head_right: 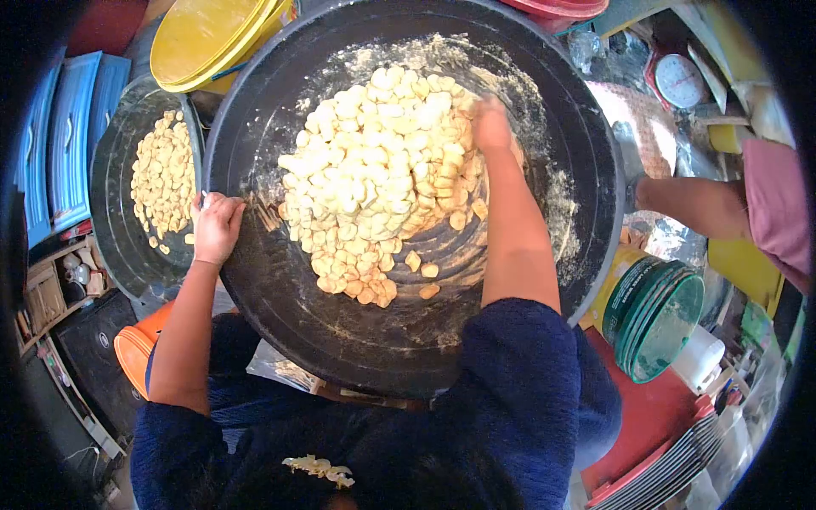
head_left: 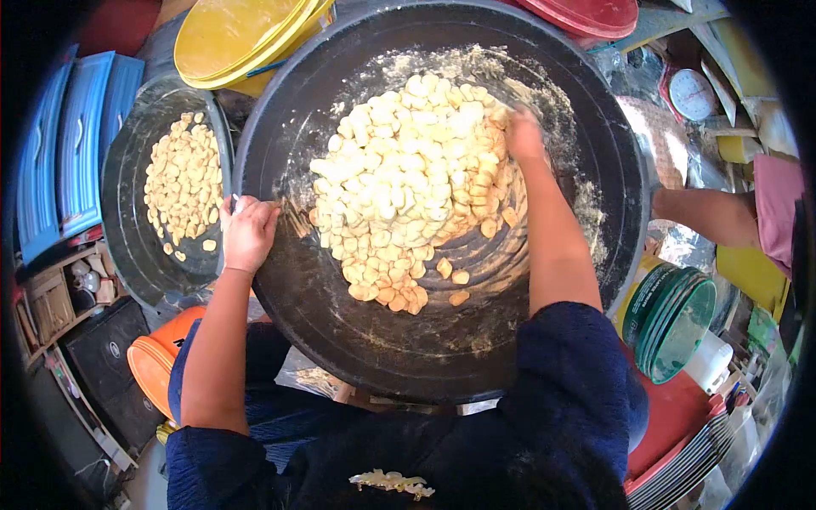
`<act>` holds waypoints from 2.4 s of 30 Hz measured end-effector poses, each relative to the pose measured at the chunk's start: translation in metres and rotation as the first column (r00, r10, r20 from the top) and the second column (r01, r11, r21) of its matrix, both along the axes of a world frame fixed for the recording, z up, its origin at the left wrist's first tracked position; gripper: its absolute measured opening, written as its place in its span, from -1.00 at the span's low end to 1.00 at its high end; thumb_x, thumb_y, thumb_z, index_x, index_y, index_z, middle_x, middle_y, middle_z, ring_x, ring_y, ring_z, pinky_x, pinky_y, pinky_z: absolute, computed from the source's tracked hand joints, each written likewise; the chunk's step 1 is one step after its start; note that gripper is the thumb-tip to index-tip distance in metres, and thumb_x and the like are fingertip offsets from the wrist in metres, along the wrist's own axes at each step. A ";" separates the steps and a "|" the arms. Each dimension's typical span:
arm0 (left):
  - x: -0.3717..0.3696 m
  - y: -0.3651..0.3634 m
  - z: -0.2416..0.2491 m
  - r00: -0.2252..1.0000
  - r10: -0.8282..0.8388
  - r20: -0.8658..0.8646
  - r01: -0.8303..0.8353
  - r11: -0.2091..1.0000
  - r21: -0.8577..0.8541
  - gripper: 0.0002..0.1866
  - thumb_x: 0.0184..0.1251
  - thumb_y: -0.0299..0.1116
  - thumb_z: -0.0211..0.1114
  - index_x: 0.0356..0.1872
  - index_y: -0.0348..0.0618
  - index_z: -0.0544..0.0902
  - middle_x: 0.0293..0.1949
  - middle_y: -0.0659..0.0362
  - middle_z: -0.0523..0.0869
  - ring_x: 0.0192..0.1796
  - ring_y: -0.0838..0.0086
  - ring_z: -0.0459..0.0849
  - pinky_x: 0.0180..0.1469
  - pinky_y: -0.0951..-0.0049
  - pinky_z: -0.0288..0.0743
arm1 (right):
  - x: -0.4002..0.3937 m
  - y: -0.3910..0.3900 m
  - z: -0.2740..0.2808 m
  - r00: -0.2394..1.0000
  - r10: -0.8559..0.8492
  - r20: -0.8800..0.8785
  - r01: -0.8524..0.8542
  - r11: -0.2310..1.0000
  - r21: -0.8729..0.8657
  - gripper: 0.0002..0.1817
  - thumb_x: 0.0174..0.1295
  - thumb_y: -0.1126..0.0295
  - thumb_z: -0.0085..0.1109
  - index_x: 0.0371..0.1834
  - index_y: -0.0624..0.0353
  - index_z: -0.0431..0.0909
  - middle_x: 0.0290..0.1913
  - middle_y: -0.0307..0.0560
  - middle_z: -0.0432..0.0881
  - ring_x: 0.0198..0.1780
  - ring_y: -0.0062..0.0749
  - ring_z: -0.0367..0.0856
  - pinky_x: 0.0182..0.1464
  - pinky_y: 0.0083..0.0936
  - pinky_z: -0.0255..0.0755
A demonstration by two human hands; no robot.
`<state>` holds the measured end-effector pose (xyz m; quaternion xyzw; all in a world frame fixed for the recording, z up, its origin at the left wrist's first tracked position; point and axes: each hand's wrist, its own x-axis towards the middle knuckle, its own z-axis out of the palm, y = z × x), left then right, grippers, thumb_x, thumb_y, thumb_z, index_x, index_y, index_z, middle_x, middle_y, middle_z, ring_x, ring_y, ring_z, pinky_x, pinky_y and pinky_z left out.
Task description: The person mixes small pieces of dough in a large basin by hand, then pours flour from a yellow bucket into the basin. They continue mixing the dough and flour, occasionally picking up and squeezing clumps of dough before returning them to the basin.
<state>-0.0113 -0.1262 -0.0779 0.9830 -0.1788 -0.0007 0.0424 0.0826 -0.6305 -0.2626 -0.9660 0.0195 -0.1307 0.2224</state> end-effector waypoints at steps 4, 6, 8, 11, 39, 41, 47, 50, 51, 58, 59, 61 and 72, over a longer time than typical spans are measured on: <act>-0.002 -0.005 -0.001 1.000 -0.014 0.021 0.013 0.999 0.037 -0.93 0.15 -0.32 0.25 -0.40 -0.03 0.64 -0.42 0.27 0.65 -0.19 0.40 0.56 0.16 0.05 0.18 | -0.031 -0.014 -0.009 0.943 0.142 -0.302 -0.187 0.974 -0.127 -0.54 0.20 0.36 0.03 0.20 0.18 0.33 0.32 0.04 0.24 0.33 -0.06 0.20 0.32 -0.31 0.17; -0.002 -0.005 0.002 1.000 -0.015 0.026 0.014 0.999 0.039 -0.93 0.15 -0.33 0.25 -0.40 -0.03 0.63 -0.42 0.27 0.65 -0.19 0.40 0.56 0.16 0.05 0.17 | -0.066 -0.025 0.003 0.932 0.081 -0.352 -0.128 0.985 -0.113 -0.50 0.24 0.29 0.00 0.26 0.15 0.26 0.33 0.03 0.21 0.34 -0.08 0.16 0.33 -0.30 0.13; -0.002 -0.004 0.001 1.000 -0.014 0.021 0.013 1.000 0.009 -0.93 0.16 -0.32 0.24 -0.40 -0.03 0.63 -0.43 0.27 0.64 -0.19 0.40 0.56 0.17 0.06 0.15 | -0.115 -0.030 -0.015 0.964 -0.032 -0.266 -0.001 0.992 -0.124 -0.50 0.24 0.30 0.01 0.26 0.12 0.25 0.29 0.10 0.23 0.32 -0.03 0.17 0.32 -0.22 0.13; -0.002 -0.002 -0.001 0.999 -0.018 0.033 0.018 1.000 0.000 -0.93 0.17 -0.32 0.24 -0.41 -0.04 0.63 -0.43 0.27 0.64 -0.18 0.40 0.56 0.18 0.07 0.13 | -0.170 -0.005 -0.013 0.989 -0.091 -0.115 0.066 0.977 -0.203 -0.52 0.22 0.36 0.02 0.23 0.13 0.28 0.26 0.15 0.24 0.31 0.03 0.17 0.31 -0.15 0.13; -0.003 -0.002 -0.001 1.000 0.006 -0.002 -0.006 0.996 0.092 -0.87 0.21 -0.26 0.17 -0.40 -0.01 0.63 -0.40 0.30 0.65 -0.08 0.46 0.53 0.21 0.06 0.12 | -0.237 0.261 0.063 0.550 0.181 -0.815 0.284 0.877 0.387 -0.39 0.06 0.04 0.22 0.18 -0.08 0.28 0.07 0.24 0.31 0.12 0.08 0.40 0.14 -0.15 0.31; -0.004 0.000 -0.004 0.998 0.035 -0.045 -0.030 0.993 0.114 -0.88 0.22 -0.27 0.16 -0.38 0.01 0.63 -0.38 0.32 0.66 -0.06 0.48 0.52 0.21 0.06 0.12 | -0.206 0.248 0.099 0.421 0.254 -0.871 0.069 0.948 0.310 -0.49 0.03 0.12 0.22 0.08 -0.07 0.39 0.04 0.14 0.38 0.07 0.08 0.45 0.07 -0.16 0.36; -0.003 -0.001 0.001 0.999 0.023 -0.043 -0.018 0.993 0.120 -0.87 0.21 -0.33 0.09 -0.45 0.01 0.60 -0.43 0.28 0.65 -0.11 0.47 0.55 0.18 0.03 0.14 | -0.163 0.303 0.053 0.822 0.506 -0.260 -0.475 0.862 0.178 -0.74 0.07 0.41 0.03 -0.15 0.12 0.54 0.14 -0.03 0.39 0.16 -0.03 0.36 0.20 -0.17 0.24; -0.004 0.003 -0.003 1.000 0.006 0.001 -0.006 0.998 0.066 -0.88 0.19 -0.35 0.09 -0.47 0.01 0.59 -0.47 0.29 0.64 -0.13 0.47 0.55 0.18 0.02 0.16 | -0.186 0.298 0.045 0.773 0.557 -0.304 -0.622 0.761 -0.184 -0.78 0.06 0.42 0.00 -0.23 0.14 0.55 0.08 -0.08 0.44 0.27 -0.19 0.19 0.31 -0.11 0.01; -0.004 0.003 -0.003 1.000 0.004 0.006 -0.004 0.999 0.049 -0.88 0.19 -0.35 0.09 -0.47 0.02 0.60 -0.47 0.29 0.63 -0.14 0.48 0.55 0.18 0.01 0.16 | -0.205 0.288 0.043 0.722 0.576 -0.383 -0.655 0.748 -0.108 -0.78 0.07 0.41 -0.01 -0.22 0.14 0.55 0.05 -0.11 0.44 0.23 -0.19 0.22 0.28 -0.15 0.06; -0.003 0.004 -0.005 1.000 0.000 0.002 -0.001 0.999 0.053 -0.89 0.18 -0.34 0.11 -0.47 0.01 0.60 -0.48 0.30 0.63 -0.14 0.49 0.55 0.18 0.01 0.16 | -0.218 0.272 0.076 0.669 0.609 -0.426 -0.630 0.769 0.110 -0.67 -0.07 0.46 0.11 -0.14 0.12 0.50 -0.03 -0.03 0.43 0.09 -0.14 0.35 0.12 -0.23 0.21; -0.003 0.003 -0.005 1.000 0.004 -0.008 -0.004 0.998 0.061 -0.89 0.19 -0.34 0.11 -0.46 0.01 0.60 -0.47 0.29 0.63 -0.13 0.49 0.55 0.18 0.02 0.16 | -0.201 0.287 0.070 0.735 0.587 -0.340 -0.593 0.799 0.099 -0.61 -0.06 0.46 0.10 -0.06 0.13 0.47 0.05 -0.01 0.40 0.16 -0.11 0.30 0.19 -0.22 0.16; -0.003 0.003 -0.003 1.000 0.003 -0.018 -0.002 0.997 0.071 -0.89 0.19 -0.33 0.12 -0.45 0.01 0.60 -0.46 0.29 0.64 -0.12 0.49 0.55 0.18 0.02 0.16 | -0.166 0.323 0.054 0.810 0.544 -0.218 -0.553 0.833 0.025 -0.52 -0.01 0.43 0.06 0.09 0.13 0.39 0.19 0.04 0.32 0.29 -0.09 0.19 0.30 -0.14 0.03; -0.003 0.003 -0.004 0.999 0.014 -0.030 -0.013 0.999 0.033 -0.81 0.26 -0.31 0.04 -0.43 -0.02 0.61 -0.45 0.25 0.65 -0.12 0.45 0.55 0.20 -0.03 0.12 | -0.260 0.241 0.094 0.299 0.583 -0.755 -0.823 0.559 0.106 -0.48 0.30 0.04 -0.16 0.31 -0.11 0.22 0.33 0.03 0.16 0.37 -0.17 0.12 0.30 0.10 0.06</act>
